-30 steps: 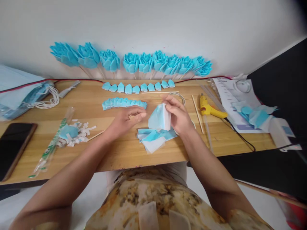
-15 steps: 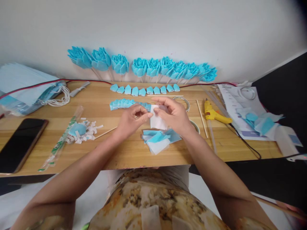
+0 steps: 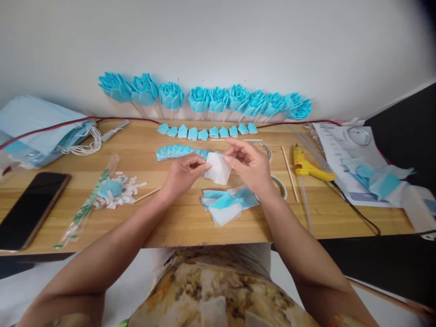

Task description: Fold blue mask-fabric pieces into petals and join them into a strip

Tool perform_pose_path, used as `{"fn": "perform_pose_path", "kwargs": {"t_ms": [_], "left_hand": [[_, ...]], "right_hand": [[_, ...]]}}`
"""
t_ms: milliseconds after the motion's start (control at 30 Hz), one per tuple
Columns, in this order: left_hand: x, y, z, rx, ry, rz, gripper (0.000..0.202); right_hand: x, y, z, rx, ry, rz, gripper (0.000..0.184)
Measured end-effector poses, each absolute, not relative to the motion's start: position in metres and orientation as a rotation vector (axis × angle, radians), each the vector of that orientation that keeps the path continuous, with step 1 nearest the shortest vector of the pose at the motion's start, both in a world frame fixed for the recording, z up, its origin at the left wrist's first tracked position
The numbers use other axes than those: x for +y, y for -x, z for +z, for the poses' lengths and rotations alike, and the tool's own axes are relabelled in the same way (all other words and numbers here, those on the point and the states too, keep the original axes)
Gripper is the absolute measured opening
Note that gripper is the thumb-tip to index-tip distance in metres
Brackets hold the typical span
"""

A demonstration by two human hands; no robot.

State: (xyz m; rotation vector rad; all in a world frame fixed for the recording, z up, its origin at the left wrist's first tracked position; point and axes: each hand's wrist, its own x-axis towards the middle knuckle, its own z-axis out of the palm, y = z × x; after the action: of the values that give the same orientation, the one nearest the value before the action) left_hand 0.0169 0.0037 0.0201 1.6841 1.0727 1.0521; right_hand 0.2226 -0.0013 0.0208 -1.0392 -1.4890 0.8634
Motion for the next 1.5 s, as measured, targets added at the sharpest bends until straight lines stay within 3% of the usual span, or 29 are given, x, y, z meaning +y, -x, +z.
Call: {"fn": "perform_pose_path", "kwargs": {"t_ms": [100, 300, 567, 700, 833, 1000, 1133, 1500], "left_hand": [[0.004, -0.018, 0.019, 1.089, -1.650, 1.077, 0.027], [0.003, -0.018, 0.019, 0.955, -1.288, 1.058, 0.028], [0.001, -0.019, 0.024, 0.924, -1.138, 0.995, 0.032], [0.000, -0.019, 0.025, 0.871, -1.110, 0.973, 0.037], [-0.002, -0.020, 0.025, 0.848, -1.110, 0.932, 0.037], [-0.001, -0.020, 0.025, 0.888, -1.181, 0.886, 0.037], [0.001, -0.019, 0.025, 0.880, -1.281, 0.885, 0.034], [0.002, -0.020, 0.017, 0.972, -1.252, 1.057, 0.024]], "right_hand": [[-0.013, -0.219, 0.026, -1.503, 0.916, 0.883, 0.040], [-0.034, -0.216, 0.038, -1.657, 0.688, 1.279, 0.035], [-0.024, -0.214, 0.033, -1.743, 1.009, 0.667, 0.013], [-0.022, -0.214, 0.036, -1.922, 1.009, 0.452, 0.024], [-0.018, -0.214, 0.033, -1.941, 1.043, 0.375, 0.037], [-0.015, -0.216, 0.028, -1.897, 1.112, 0.435, 0.005], [-0.015, -0.217, 0.030, -1.863, 1.121, 0.443, 0.011], [-0.018, -0.213, 0.033, -1.886, 1.046, 0.313, 0.007]]}}
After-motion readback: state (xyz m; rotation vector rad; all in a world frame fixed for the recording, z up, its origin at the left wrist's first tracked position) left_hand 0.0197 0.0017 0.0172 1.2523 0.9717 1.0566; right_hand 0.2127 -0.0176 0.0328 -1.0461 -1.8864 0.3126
